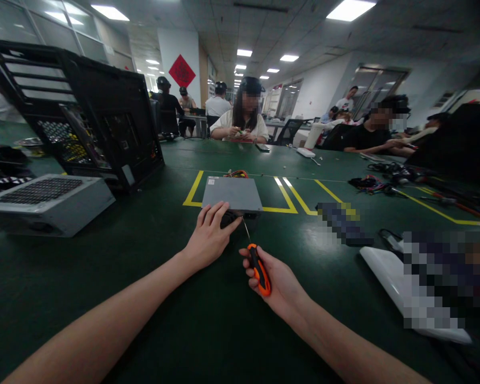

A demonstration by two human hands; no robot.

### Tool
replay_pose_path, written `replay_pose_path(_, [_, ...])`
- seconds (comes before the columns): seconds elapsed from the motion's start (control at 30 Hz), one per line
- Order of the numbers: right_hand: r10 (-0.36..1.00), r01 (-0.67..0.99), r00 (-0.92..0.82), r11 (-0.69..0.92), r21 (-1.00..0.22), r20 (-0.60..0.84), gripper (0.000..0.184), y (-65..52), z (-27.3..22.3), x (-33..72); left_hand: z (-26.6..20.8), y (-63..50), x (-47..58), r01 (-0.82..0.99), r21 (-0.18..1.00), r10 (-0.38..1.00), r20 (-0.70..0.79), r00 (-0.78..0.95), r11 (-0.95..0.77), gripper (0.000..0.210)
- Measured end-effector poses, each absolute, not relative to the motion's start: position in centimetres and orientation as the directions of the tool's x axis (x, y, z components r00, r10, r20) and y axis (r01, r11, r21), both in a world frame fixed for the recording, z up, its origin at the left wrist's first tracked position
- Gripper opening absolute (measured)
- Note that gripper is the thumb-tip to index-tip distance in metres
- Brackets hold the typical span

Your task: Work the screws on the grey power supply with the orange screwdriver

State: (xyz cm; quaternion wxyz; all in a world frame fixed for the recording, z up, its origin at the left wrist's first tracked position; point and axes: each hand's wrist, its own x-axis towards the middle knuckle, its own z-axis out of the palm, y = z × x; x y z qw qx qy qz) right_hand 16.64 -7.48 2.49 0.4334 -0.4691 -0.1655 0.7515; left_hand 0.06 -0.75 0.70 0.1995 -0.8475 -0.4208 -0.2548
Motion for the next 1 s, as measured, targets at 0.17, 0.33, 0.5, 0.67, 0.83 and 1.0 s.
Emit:
replay_pose_path(0.17, [0.828, -0.495, -0.166, -0.54, -0.681, -0.536, 0.016, -7.44, 2.53, 16.5, 0.55, -0.65, 0.02, 0.811, -0.134, 0.606, 0.599, 0.524, -0.569, 0.047])
replay_pose_path(0.33, [0.811, -0.5, -0.172, -0.561, -0.66, -0.559, 0.026, -7.42, 2.64, 16.44, 0.6, -0.69, 0.04, 0.809, -0.115, 0.599, 0.613, 0.515, -0.577, 0.047])
replay_pose_path(0.5, [0.83, -0.513, -0.161, -0.532, -0.673, -0.534, 0.014, -7.5, 2.53, 16.59, 0.75, -0.81, 0.07, 0.81, -0.117, 0.605, 0.606, 0.517, -0.574, 0.046])
replay_pose_path(0.67, [0.819, -0.501, -0.181, -0.553, -0.666, -0.544, 0.025, -7.48, 2.34, 16.65, 0.69, -0.74, 0.07, 0.809, -0.107, 0.602, 0.614, 0.511, -0.578, 0.048])
replay_pose_path(0.83, [0.835, -0.521, -0.157, -0.524, -0.674, -0.527, 0.016, -7.49, 2.57, 16.47, 0.71, -0.72, 0.04, 0.808, -0.117, 0.602, 0.607, 0.518, -0.578, 0.047])
replay_pose_path(1.0, [0.825, -0.52, -0.174, -0.541, -0.661, -0.538, 0.026, -7.4, 2.58, 16.57, 0.79, -0.8, 0.11, 0.807, -0.107, 0.602, 0.612, 0.514, -0.581, 0.048])
